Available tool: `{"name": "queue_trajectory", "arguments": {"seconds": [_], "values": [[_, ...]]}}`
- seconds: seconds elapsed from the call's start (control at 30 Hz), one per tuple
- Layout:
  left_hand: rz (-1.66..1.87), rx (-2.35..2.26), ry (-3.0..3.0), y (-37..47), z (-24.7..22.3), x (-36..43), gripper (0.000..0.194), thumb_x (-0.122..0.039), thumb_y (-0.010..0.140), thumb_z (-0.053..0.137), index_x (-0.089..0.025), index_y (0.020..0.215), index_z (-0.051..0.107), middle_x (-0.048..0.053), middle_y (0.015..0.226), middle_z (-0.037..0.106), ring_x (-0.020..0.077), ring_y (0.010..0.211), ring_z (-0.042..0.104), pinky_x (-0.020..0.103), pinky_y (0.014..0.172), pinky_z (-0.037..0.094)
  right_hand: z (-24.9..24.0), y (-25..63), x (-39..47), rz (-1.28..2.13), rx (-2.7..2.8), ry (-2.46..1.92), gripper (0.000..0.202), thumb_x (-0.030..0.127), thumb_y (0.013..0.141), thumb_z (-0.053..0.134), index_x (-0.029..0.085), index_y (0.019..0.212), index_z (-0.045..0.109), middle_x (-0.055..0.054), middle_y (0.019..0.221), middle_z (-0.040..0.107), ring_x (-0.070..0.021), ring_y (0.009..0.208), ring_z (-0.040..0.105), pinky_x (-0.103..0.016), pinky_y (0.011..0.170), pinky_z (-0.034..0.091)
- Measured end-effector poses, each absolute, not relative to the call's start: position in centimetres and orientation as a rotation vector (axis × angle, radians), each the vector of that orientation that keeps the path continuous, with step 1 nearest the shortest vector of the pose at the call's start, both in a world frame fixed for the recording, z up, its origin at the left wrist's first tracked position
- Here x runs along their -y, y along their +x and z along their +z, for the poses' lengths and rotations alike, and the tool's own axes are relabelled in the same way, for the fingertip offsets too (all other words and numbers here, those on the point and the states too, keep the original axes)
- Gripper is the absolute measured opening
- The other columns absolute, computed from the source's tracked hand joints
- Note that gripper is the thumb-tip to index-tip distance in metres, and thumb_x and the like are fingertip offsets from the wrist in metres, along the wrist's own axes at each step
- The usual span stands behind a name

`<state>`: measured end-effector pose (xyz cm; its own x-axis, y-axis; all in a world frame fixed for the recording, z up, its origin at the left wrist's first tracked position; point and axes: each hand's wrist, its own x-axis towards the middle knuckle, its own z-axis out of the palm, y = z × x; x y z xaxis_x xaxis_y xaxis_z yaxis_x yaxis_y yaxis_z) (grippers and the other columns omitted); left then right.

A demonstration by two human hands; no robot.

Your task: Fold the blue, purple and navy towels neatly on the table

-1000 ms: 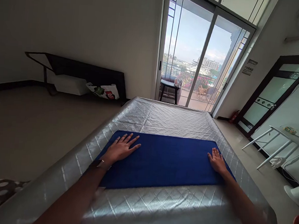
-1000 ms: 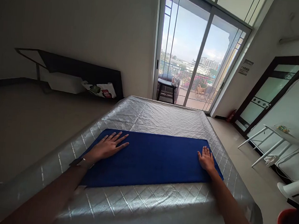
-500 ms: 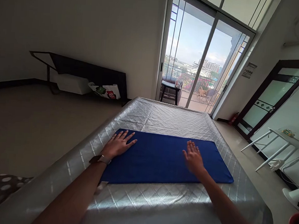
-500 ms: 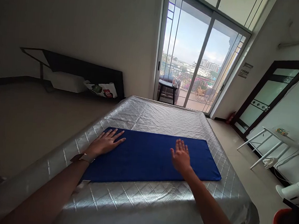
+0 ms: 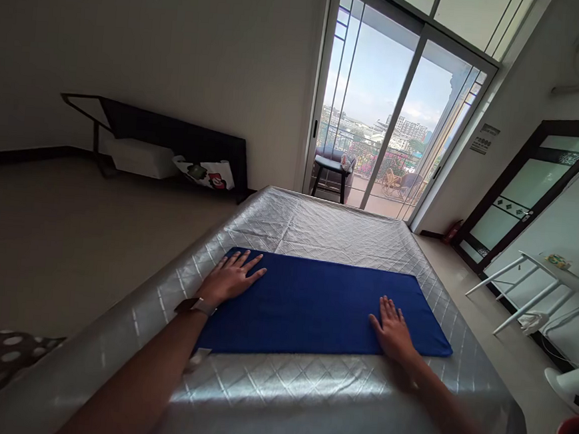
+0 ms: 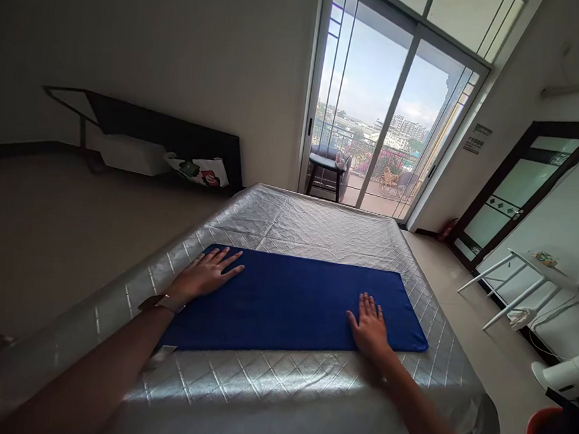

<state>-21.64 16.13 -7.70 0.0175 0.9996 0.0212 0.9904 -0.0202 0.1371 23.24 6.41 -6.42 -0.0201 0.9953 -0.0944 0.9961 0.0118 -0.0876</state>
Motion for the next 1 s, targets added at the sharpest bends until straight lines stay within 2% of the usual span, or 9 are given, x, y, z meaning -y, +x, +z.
{"name": "queue_trajectory", "arguments": {"seconds": [0.07,0.13,0.23,0.33,0.47,0.57,0.67,0.87,1.0], "values": [[0.175,-2.135,2.163,-21.5,-7.4,-16.0,0.075,-0.065,0.095,0.028,-0.023,0.157,0.026,0.01,0.165,0.026,0.0314,0.152,0.022,0.048,0.122,0.016,-6.7,28.1,-6.3,-0.067,-1.999,2.374,0.069,0.057,0.101,0.02,0.022,0.16,0.023,-0.004,0.167,0.022,-0.0224,0.154,0.015,-0.043,0.124,0.019],[0.167,-2.136,2.153,-21.5,-7.3,-16.0,0.075,-0.064,0.095,0.028,-0.024,0.158,0.026,0.01,0.165,0.025,0.0314,0.152,0.021,0.048,0.122,0.015,-6.8,31.9,-6.0,0.091,-1.865,2.495,0.058,0.057,0.1,0.036,0.032,0.152,0.042,-0.005,0.163,0.034,-0.026,0.149,0.029,-0.046,0.119,0.03],[0.133,-2.143,2.16,-21.5,-7.3,-16.1,0.075,-0.064,0.095,0.028,-0.024,0.158,0.024,0.01,0.166,0.024,0.0305,0.153,0.02,0.048,0.123,0.014,-6.5,35.0,-5.6,0.177,-1.812,2.55,0.038,0.045,0.097,0.057,0.027,0.131,0.059,-0.009,0.142,0.055,-0.0247,0.122,0.057,-0.047,0.101,0.05],[0.137,-2.155,2.157,-21.5,-7.4,-16.1,0.075,-0.064,0.095,0.029,-0.024,0.158,0.025,0.01,0.165,0.025,0.0308,0.152,0.022,0.048,0.122,0.014,-6.0,35.5,-5.9,0.197,-1.828,2.556,0.031,0.04,0.098,0.059,0.024,0.124,0.061,-0.008,0.13,0.061,-0.0206,0.108,0.062,-0.041,0.091,0.055],[0.134,-2.161,2.158,-21.3,-7.1,-15.8,0.074,-0.062,0.095,0.028,-0.024,0.158,0.024,0.011,0.165,0.025,0.0314,0.152,0.022,0.049,0.122,0.016,-5.9,33.3,-8.0,0.182,-1.92,2.519,0.038,0.042,0.098,0.057,0.024,0.131,0.058,-0.01,0.141,0.055,-0.024,0.119,0.058,-0.047,0.101,0.05],[0.128,-2.158,2.149,-21.3,-7.0,-15.6,0.073,-0.062,0.096,0.025,-0.024,0.158,0.022,0.011,0.165,0.024,0.031,0.153,0.02,0.05,0.122,0.016,-5.9,28.8,-10.2,0.118,-2.102,2.407,0.05,0.044,0.104,0.038,0.024,0.149,0.045,-0.01,0.159,0.039,-0.0259,0.145,0.038,-0.046,0.117,0.034],[0.141,-2.148,2.158,-21.5,-7.2,-15.7,0.074,-0.063,0.095,0.027,-0.023,0.158,0.025,0.011,0.165,0.024,0.0312,0.153,0.02,0.049,0.122,0.015,-5.9,22.8,-12.5,-0.06,-2.39,2.178,0.059,0.046,0.105,0.025,0.021,0.158,0.031,-0.007,0.164,0.029,-0.0237,0.153,0.02,-0.044,0.122,0.021],[0.161,-2.165,2.178,-22.1,-8.2,-16.0,0.073,-0.062,0.095,0.028,-0.023,0.157,0.026,0.012,0.164,0.028,0.0318,0.152,0.023,0.05,0.121,0.017,-6.2,18.7,-16.1,-0.209,-2.57,1.897,0.062,0.059,0.1,0.03,0.035,0.158,0.026,0.0,0.165,0.025,-0.0227,0.153,0.017,-0.045,0.123,0.018],[0.128,-2.169,2.186,-22.4,-8.6,-16.1,0.071,-0.061,0.096,0.027,-0.025,0.157,0.027,0.012,0.164,0.026,0.0323,0.152,0.024,0.051,0.12,0.019,-6.4,25.1,-17.6,-0.13,-2.361,2.093,0.061,0.055,0.102,0.027,0.031,0.159,0.025,-0.003,0.165,0.025,-0.0216,0.153,0.017,-0.046,0.123,0.017]]}}
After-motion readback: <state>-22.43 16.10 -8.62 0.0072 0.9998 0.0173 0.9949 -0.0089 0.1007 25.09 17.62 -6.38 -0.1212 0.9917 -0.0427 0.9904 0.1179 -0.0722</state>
